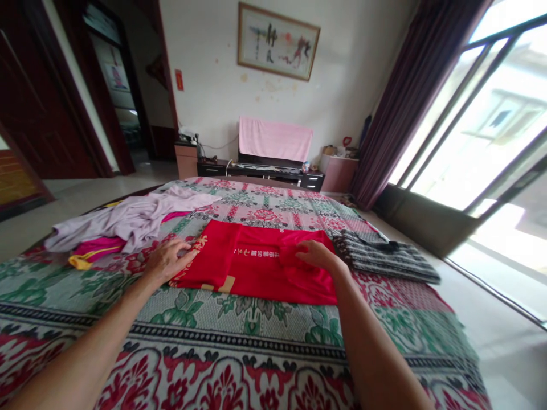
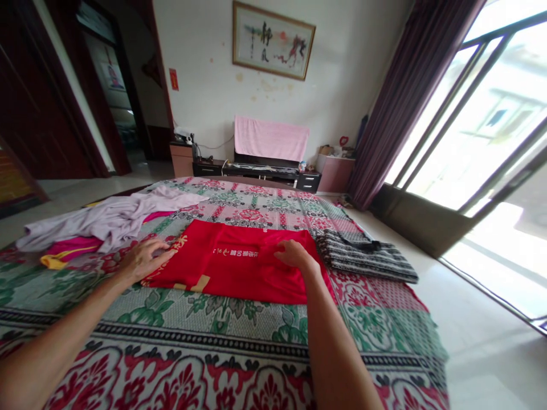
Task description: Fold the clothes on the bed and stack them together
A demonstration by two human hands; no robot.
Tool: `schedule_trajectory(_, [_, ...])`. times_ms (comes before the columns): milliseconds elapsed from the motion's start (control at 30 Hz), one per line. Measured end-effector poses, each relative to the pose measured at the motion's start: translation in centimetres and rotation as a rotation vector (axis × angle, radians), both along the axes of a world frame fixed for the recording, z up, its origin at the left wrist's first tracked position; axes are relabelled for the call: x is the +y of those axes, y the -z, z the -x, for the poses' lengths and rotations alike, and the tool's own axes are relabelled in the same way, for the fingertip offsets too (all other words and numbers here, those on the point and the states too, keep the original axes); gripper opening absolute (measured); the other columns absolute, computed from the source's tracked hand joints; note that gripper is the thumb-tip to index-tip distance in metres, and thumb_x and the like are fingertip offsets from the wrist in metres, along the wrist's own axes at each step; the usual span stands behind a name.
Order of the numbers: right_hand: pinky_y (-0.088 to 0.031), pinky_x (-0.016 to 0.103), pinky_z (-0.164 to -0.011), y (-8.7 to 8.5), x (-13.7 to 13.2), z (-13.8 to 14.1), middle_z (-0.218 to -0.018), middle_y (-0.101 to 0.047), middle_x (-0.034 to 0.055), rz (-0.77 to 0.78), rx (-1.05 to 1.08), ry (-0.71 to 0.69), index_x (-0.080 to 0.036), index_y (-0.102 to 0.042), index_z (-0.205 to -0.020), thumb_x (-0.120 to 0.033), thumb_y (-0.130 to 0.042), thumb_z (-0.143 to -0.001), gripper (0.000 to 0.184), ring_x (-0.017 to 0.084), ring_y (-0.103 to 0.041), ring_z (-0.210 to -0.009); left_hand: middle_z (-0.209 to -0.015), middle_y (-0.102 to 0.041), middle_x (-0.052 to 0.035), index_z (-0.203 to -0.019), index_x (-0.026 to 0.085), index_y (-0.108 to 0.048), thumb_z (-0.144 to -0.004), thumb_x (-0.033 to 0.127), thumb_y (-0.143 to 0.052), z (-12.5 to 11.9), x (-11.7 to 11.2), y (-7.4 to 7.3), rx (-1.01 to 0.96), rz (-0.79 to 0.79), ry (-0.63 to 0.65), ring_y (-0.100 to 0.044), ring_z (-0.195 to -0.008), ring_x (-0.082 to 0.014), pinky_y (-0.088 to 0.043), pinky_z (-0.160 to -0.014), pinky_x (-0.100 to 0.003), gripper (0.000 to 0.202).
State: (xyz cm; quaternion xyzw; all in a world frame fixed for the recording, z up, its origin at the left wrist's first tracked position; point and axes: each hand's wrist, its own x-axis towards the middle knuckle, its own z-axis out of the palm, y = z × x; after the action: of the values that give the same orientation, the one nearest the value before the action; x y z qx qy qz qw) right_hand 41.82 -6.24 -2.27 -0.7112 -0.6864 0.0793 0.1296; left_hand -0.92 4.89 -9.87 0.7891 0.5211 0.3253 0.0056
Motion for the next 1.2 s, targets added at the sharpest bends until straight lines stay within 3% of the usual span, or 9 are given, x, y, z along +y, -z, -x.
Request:
schedule_trajectory(167, [-0.044, 0.024, -0.069, 0.4, 0.4, -2.2, -0.081, -0.073, 0.0090, -0.108, -0.030, 0.284, -0.016, -0.075, -0.086, -0.021, -0.047, -0.082, 0.029, 0.018, -0.065, -0.076, -0.106, -0.067, -0.0106, -0.087, 0.019, -0.066, -0.074, 0.059, -0.051, 0.2, 0.2, 0.0, 0.020, 0.034, -0.008, -0.061, -0.101, -0.0279, -0.046, -0.092, -0.037, 0.045])
schedule_trajectory(300, [-0.045, 0.023, -0.068, 0.5, 1.1, -5.2, -0.090, -0.074, 0.0102, -0.158, 0.054, 0.522, -0.015, -0.072, -0.107, -0.018, -0.049, -0.079, 0.036, 0.020, -0.067, -0.084, -0.111, -0.065, -0.0112, -0.095, 0.019, -0.065, -0.073, 0.051, -0.053, -0.6, 0.7, -0.8, -0.026, -0.038, 0.040, -0.059, -0.108, -0.0288, -0.045, -0.097, -0.037, 0.041])
schedule_trajectory(467, [-0.047, 0.023, -0.071, 0.6, 3.1, -7.2, -0.095, -0.074, 0.0130, -0.144, 0.097, 0.582, -0.010, -0.068, -0.114, -0.019, -0.051, -0.079, 0.040, 0.021, -0.068, -0.087, -0.117, -0.065, -0.0113, -0.098, 0.019, -0.068, -0.074, 0.040, -0.052, -4.6, 0.9, -1.6, 0.022, -0.061, 0.105, -0.062, -0.106, -0.0264, -0.046, -0.097, -0.035, 0.035])
schedule_trajectory(733, [-0.045, 0.025, -0.084, 2.0, 2.9, -6.2, -0.102, -0.072, 0.0115, -0.145, -0.018, 0.500, -0.015, -0.070, -0.110, -0.022, -0.051, -0.078, 0.038, 0.023, -0.065, -0.100, -0.112, -0.068, -0.0086, -0.101, 0.019, -0.070, -0.080, 0.025, -0.051, -13.4, -1.2, -3.0, 0.151, -0.063, 0.265, -0.062, -0.107, -0.0222, -0.046, -0.099, -0.035, 0.028])
schedule_trajectory(933, [-0.045, 0.024, -0.086, 3.1, 1.5, -6.3, -0.105, -0.071, 0.0111, -0.164, -0.032, 0.402, -0.014, -0.068, -0.113, -0.016, -0.052, -0.077, 0.040, 0.021, -0.064, -0.099, -0.117, -0.065, -0.0080, -0.105, 0.022, -0.070, -0.077, 0.019, -0.059, -20.3, -4.0, -3.8, 0.182, -0.051, 0.530, -0.060, -0.112, -0.0222, -0.045, -0.101, -0.036, 0.030])
schedule_trajectory(1067, [-0.046, 0.025, -0.081, 1.1, 0.2, -6.6, -0.101, -0.072, 0.0072, -0.103, 0.111, 0.259, -0.016, -0.069, -0.111, -0.022, -0.057, -0.078, 0.035, 0.018, -0.065, -0.090, -0.119, -0.065, -0.0086, -0.107, 0.021, -0.070, -0.076, 0.018, -0.061, -23.2, -5.3, -3.7, 0.210, -0.001, 0.652, -0.061, -0.110, -0.0227, -0.047, -0.099, -0.035, 0.032])
schedule_trajectory(1200, [-0.046, 0.024, -0.075, -2.1, -1.4, -5.7, -0.094, -0.072, 0.0033, 0.140, 0.183, -0.005, -0.019, -0.071, -0.098, -0.038, -0.066, -0.076, 0.030, 0.016, -0.063, -0.083, -0.108, -0.068, -0.0080, -0.098, 0.020, -0.072, -0.081, 0.016, -0.055, -24.0, -5.6, -2.7, 0.175, 0.026, 0.648, -0.063, -0.102, -0.0200, -0.048, -0.095, -0.032, 0.025])
